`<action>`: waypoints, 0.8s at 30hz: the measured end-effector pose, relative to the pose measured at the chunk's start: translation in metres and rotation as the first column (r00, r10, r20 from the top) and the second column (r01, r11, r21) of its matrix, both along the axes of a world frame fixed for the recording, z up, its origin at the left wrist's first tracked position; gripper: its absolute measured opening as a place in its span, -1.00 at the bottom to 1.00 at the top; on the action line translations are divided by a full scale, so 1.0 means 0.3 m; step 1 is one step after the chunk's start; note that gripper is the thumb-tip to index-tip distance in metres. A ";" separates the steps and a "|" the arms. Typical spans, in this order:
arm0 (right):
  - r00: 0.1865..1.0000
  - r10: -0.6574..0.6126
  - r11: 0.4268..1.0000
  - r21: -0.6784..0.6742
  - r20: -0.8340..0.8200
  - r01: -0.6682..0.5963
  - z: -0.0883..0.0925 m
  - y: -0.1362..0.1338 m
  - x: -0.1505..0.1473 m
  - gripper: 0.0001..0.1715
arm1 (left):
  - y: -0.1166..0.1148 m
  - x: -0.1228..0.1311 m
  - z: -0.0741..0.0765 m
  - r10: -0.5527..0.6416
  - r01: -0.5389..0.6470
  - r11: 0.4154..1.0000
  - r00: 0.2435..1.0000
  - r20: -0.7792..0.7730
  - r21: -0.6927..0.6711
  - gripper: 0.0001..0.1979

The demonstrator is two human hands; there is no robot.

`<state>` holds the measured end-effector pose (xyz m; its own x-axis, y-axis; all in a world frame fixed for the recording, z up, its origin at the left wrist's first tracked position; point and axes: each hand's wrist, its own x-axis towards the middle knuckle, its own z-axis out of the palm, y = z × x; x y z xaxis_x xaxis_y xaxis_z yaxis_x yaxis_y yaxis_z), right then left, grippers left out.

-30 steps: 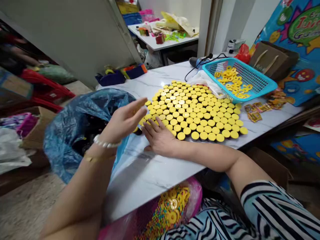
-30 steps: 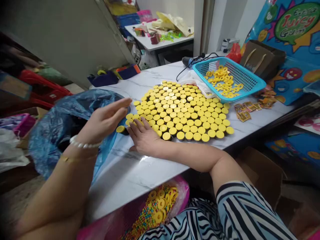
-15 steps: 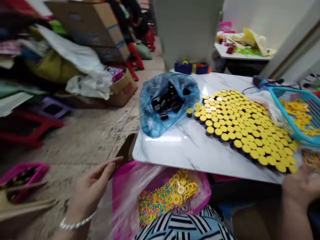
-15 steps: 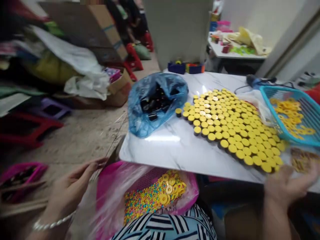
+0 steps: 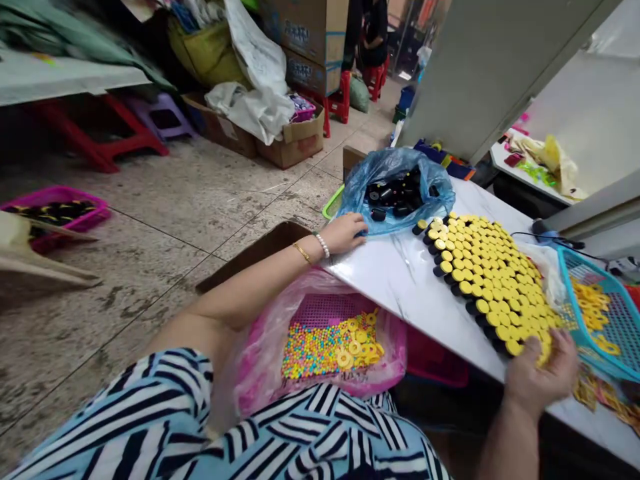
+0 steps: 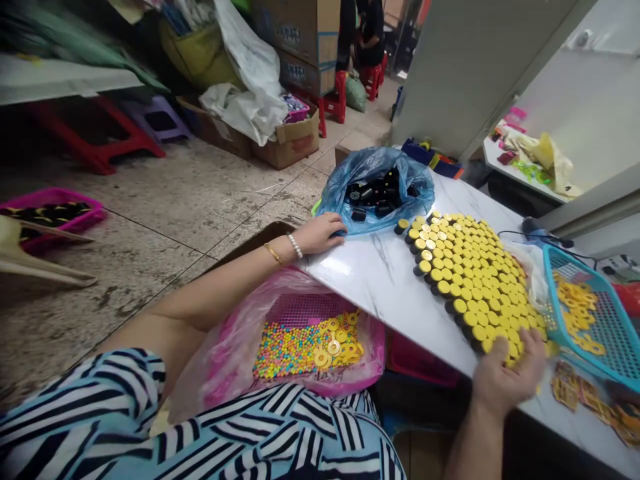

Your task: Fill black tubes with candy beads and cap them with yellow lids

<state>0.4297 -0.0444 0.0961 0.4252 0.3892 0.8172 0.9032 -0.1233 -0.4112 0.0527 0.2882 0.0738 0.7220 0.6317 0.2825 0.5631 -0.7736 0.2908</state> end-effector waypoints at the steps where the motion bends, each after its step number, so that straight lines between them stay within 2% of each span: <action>1: 0.999 0.015 0.999 -0.030 0.044 -0.014 0.021 0.037 -0.058 -0.48 | -0.004 -0.008 -0.004 0.006 -0.006 1.000 1.000 -0.024 -0.013 -0.73; 4: 0.978 0.186 0.977 -0.125 0.096 -0.174 0.064 0.128 -0.235 -0.55 | -0.070 -0.056 0.001 -0.015 0.012 0.999 0.997 -0.075 -0.043 -0.71; 6: 0.938 0.346 0.919 -0.194 -0.025 -0.344 0.050 0.161 -0.342 -0.51 | -0.162 -0.102 0.008 -0.028 0.029 1.000 0.999 -0.044 0.011 -0.53; 7: 0.895 0.436 0.859 -0.253 -0.096 -0.446 0.028 0.165 -0.390 -0.50 | -0.226 -0.129 0.012 -0.051 0.052 0.997 0.999 -0.005 0.052 -0.44; 8: 0.832 0.529 0.768 -0.324 -0.165 -0.553 -0.004 0.160 -0.434 -0.51 | -0.303 -0.161 0.017 -0.073 0.069 0.994 0.997 0.038 0.079 -0.40; 10: 0.693 0.676 0.569 -0.419 -0.251 -0.707 -0.085 0.123 -0.501 -0.58 | -0.488 -0.240 0.021 -0.067 0.066 0.998 0.996 0.066 0.021 -0.37; 11: 0.656 0.715 0.523 -0.437 -0.242 -0.731 -0.130 0.094 -0.520 -0.63 | -0.588 -0.286 0.014 -0.031 0.032 0.999 0.997 0.066 -0.015 -0.33; 12: 0.662 0.721 0.533 -0.447 -0.204 -0.718 -0.174 0.061 -0.528 -0.67 | -0.685 -0.337 -0.004 0.063 -0.060 0.996 0.997 0.041 -0.062 -0.24; 14: 0.752 0.645 0.637 -0.446 -0.138 -0.628 -0.254 -0.008 -0.516 -0.72 | -0.848 -0.437 -0.071 0.306 -0.303 0.944 0.952 0.000 -0.133 -0.09; 16: 0.839 0.516 0.711 -0.459 -0.174 -0.533 -0.317 -0.061 -0.486 -0.75 | -0.950 -0.518 -0.156 0.522 -0.508 0.836 0.853 0.014 -0.209 0.09; 18: 0.886 0.358 0.730 -0.503 -0.296 -0.463 -0.373 -0.081 -0.464 -0.64 | -0.989 -0.559 -0.224 0.668 -0.620 0.712 0.743 0.047 -0.331 0.17; 19: 0.875 0.257 0.717 -0.526 -0.409 -0.457 -0.403 -0.075 -0.461 -0.50 | -0.990 -0.563 -0.243 0.722 -0.647 0.649 0.690 0.054 -0.401 0.09; 20: 0.825 0.147 0.694 -0.537 -0.545 -0.479 -0.437 -0.060 -0.463 -0.37 | -0.984 -0.558 -0.250 0.757 -0.655 0.596 0.652 0.053 -0.464 -0.07; 21: 0.738 0.039 0.674 -0.528 -0.673 -0.517 -0.472 -0.039 -0.470 -0.27 | -0.973 -0.547 -0.248 0.779 -0.657 0.560 0.625 0.050 -0.506 -0.26; 22: 0.605 -0.061 0.653 -0.490 -0.794 -0.578 -0.506 -0.016 -0.479 -0.25 | -0.960 -0.535 -0.237 0.788 -0.655 0.545 0.613 0.053 -0.523 -0.43; 24: 0.436 -0.140 0.653 -0.414 -0.889 -0.634 -0.559 0.025 -0.498 -0.29 | -0.942 -0.523 -0.211 0.776 -0.633 0.562 0.626 0.075 -0.532 -0.59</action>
